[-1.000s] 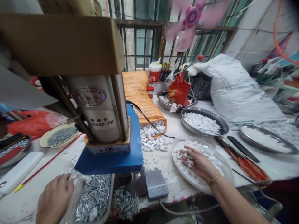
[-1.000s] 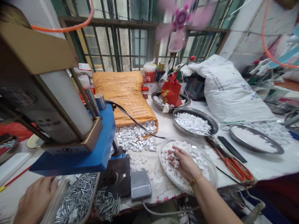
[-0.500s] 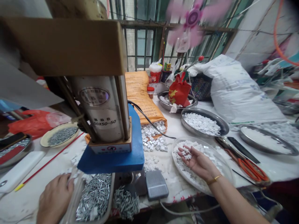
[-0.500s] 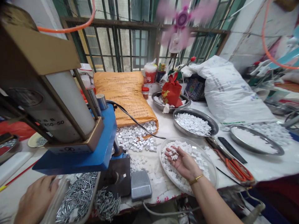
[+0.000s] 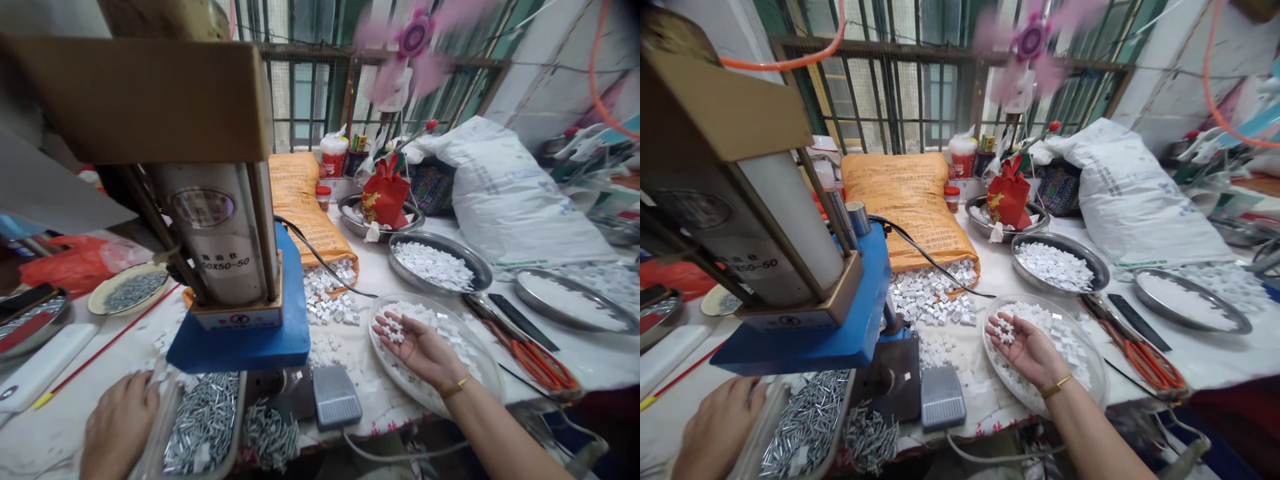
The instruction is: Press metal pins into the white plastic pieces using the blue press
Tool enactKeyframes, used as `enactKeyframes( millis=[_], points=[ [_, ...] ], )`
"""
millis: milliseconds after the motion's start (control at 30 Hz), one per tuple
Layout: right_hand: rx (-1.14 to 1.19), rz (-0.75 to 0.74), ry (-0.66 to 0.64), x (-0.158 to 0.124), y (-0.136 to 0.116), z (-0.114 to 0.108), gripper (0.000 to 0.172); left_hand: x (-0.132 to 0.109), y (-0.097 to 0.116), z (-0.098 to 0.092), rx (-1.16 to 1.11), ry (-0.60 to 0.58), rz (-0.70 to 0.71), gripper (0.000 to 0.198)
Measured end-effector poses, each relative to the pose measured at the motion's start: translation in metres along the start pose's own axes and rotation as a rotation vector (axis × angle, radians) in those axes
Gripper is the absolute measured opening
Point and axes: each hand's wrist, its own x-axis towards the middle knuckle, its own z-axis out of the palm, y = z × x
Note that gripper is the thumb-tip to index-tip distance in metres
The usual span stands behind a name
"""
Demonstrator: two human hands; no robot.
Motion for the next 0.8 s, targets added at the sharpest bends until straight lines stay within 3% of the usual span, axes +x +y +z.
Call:
enactKeyframes(
  millis=[233,367,500,600,700,800],
  points=[
    [-0.093,0.039,-0.115,-0.007,0.021,0.031,0.034,-0.001,0.001,0.0,0.01,0.027,-0.008,0.034],
    [-0.475,-0.149,-0.157,0.0,0.051,0.057,0.042,-0.001,0.004,-0.001,0.0,0.029,-0.034,0.034],
    [-0.7,-0.366,-0.086,0.005,0.061,0.073,0.049,0.0,0.005,0.0,-0.03,0.027,-0.052,0.033],
    [-0.843,-0.528,0.032,-0.002,0.046,0.059,0.042,0.0,0.004,0.0,-0.048,0.039,-0.044,0.033],
    [-1.033,-0.613,0.13,-0.013,0.026,0.02,0.036,-0.001,0.004,-0.001,-0.059,0.04,-0.044,0.033],
    [-1.621,-0.621,0.093,-0.019,0.016,-0.026,0.039,-0.001,0.004,-0.002,-0.062,0.035,-0.044,0.034]
  ],
)
